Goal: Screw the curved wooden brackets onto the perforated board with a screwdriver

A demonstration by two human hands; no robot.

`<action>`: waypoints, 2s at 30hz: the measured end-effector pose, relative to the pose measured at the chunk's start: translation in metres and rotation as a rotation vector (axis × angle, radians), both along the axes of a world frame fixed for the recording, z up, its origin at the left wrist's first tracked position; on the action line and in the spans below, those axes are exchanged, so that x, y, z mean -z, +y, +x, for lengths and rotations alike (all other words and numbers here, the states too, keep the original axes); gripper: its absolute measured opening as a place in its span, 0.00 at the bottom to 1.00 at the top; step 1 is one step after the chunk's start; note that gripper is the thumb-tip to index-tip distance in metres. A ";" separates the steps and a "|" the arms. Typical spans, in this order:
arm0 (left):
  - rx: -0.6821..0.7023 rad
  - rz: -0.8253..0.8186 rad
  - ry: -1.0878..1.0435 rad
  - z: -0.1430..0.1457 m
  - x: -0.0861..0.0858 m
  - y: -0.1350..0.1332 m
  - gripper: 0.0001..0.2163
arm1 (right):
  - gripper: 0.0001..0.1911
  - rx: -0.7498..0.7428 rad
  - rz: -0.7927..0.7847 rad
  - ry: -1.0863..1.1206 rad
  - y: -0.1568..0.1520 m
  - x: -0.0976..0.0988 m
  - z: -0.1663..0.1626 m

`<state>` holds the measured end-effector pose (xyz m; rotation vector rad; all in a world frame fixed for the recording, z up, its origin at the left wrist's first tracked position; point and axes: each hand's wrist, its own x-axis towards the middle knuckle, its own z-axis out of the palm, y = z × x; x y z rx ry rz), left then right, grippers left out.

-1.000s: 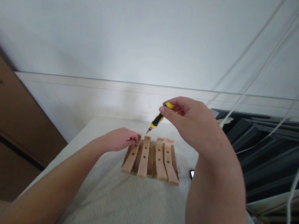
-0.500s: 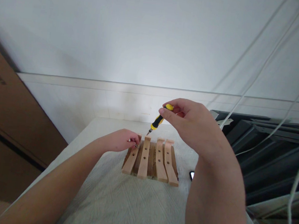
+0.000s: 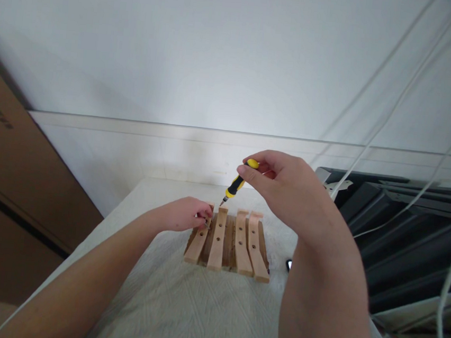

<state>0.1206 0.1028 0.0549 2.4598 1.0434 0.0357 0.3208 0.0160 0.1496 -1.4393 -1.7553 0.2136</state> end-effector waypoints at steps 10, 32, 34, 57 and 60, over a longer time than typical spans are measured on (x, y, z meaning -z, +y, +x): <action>0.003 0.038 0.018 0.000 0.006 0.003 0.12 | 0.15 0.008 -0.006 -0.010 0.000 0.000 -0.001; -0.153 0.277 0.171 -0.039 -0.037 -0.010 0.10 | 0.14 -0.013 -0.021 -0.059 0.004 0.003 -0.003; -0.184 0.310 0.246 -0.049 -0.035 -0.003 0.09 | 0.12 -0.047 -0.071 -0.110 0.008 0.007 -0.007; -0.024 -0.073 -0.154 -0.022 0.033 0.026 0.11 | 0.11 -0.173 -0.250 -0.408 0.014 0.020 -0.023; -0.030 -0.092 -0.239 -0.022 0.046 0.027 0.10 | 0.11 -0.190 -0.223 -0.405 0.013 0.019 -0.019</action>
